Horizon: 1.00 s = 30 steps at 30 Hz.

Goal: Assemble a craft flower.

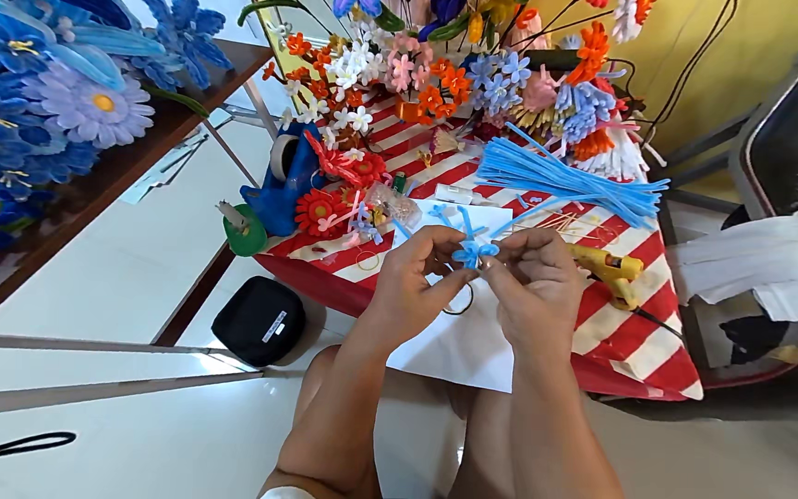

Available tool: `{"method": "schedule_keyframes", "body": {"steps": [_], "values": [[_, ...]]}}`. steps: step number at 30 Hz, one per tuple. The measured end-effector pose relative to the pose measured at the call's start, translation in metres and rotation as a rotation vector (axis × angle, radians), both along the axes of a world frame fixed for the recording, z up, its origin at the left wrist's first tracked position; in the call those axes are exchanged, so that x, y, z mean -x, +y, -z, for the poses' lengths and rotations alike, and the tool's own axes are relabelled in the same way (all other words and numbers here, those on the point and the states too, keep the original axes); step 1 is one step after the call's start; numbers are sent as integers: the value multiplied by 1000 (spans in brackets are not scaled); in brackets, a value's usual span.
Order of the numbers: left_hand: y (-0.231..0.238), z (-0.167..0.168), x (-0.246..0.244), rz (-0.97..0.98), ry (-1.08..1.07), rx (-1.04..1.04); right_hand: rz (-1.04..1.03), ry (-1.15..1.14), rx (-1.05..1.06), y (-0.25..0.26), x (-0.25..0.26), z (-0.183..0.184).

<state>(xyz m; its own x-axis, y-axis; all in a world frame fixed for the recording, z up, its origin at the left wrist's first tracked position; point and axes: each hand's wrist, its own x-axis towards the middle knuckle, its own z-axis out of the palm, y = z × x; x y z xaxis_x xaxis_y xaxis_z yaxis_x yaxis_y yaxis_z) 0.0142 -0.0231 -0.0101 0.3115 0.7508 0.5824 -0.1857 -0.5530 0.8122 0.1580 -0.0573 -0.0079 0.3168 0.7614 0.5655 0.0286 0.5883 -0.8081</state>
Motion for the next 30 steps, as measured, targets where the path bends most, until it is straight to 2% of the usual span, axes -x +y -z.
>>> {"method": "schedule_keyframes", "body": {"steps": [4, 13, 30], "values": [[0, -1, 2, -13, -23, 64, 5, -28, -22, 0, 0, 0], [0, 1, 4, -33, -41, 25, 48, -147, -25, -3, 1, -1], [1, 1, 8, 46, -41, -19, 3, -168, 10, -3, -3, -2]]}}
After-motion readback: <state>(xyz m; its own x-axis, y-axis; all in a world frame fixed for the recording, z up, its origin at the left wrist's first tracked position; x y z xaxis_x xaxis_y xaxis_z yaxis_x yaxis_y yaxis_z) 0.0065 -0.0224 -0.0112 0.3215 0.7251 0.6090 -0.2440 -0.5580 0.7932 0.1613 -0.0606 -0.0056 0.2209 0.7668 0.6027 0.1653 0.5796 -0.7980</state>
